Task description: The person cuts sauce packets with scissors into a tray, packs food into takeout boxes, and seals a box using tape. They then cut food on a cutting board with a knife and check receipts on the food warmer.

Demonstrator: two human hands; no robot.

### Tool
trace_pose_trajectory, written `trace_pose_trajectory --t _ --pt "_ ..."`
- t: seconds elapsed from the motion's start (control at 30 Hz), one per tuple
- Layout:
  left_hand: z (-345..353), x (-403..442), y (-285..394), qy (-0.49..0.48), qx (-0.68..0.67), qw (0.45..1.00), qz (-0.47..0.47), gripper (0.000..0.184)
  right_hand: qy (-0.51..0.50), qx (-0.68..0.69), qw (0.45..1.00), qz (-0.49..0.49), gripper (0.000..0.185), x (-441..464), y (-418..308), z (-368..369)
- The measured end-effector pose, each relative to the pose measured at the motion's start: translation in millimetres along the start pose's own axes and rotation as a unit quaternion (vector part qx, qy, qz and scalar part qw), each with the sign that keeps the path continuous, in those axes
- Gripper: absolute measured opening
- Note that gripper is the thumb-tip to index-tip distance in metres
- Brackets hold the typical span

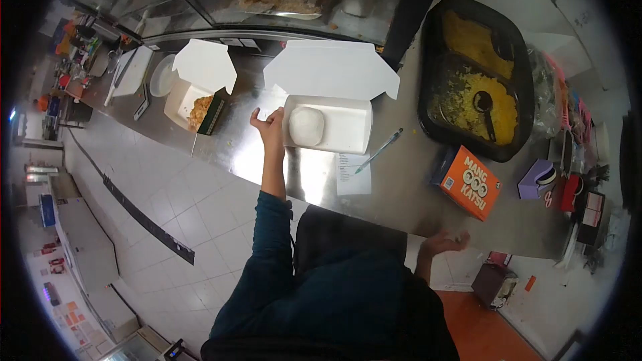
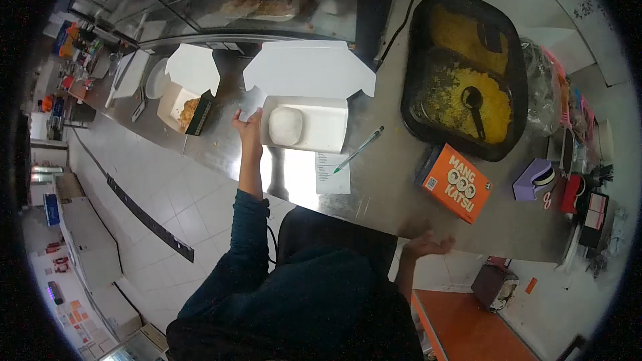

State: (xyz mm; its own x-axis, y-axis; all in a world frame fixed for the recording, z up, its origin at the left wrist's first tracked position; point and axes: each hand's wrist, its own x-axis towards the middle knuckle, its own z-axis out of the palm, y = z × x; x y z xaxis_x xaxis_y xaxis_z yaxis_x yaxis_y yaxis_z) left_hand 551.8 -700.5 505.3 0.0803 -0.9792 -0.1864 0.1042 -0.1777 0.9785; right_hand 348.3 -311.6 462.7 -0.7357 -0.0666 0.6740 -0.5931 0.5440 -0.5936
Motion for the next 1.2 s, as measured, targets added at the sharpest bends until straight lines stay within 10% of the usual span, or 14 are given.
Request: trace_pose_trajectory --t 0.27,0.47,1.07,1.2 --pt "8.5 -8.1 -6.6 0.019 0.004 0.998 0.065 0.044 -0.418 0.269 0.861 -0.106 0.031 -18.8 -105.5 54.2" --pt "20.6 -18.6 -0.5 0.036 0.05 0.994 0.086 0.039 -0.574 0.175 0.767 -0.227 0.039 -16.1 -154.3 66.7" --pt "-0.8 -41.3 25.2 -0.045 -0.089 0.995 0.025 0.069 -0.567 0.142 0.767 -0.262 0.041 -23.6 -156.9 61.7" --pt "-44.1 -53.5 14.4 0.007 0.012 0.987 0.16 0.071 -0.515 0.161 0.805 -0.247 0.037 -24.2 -149.8 58.2"
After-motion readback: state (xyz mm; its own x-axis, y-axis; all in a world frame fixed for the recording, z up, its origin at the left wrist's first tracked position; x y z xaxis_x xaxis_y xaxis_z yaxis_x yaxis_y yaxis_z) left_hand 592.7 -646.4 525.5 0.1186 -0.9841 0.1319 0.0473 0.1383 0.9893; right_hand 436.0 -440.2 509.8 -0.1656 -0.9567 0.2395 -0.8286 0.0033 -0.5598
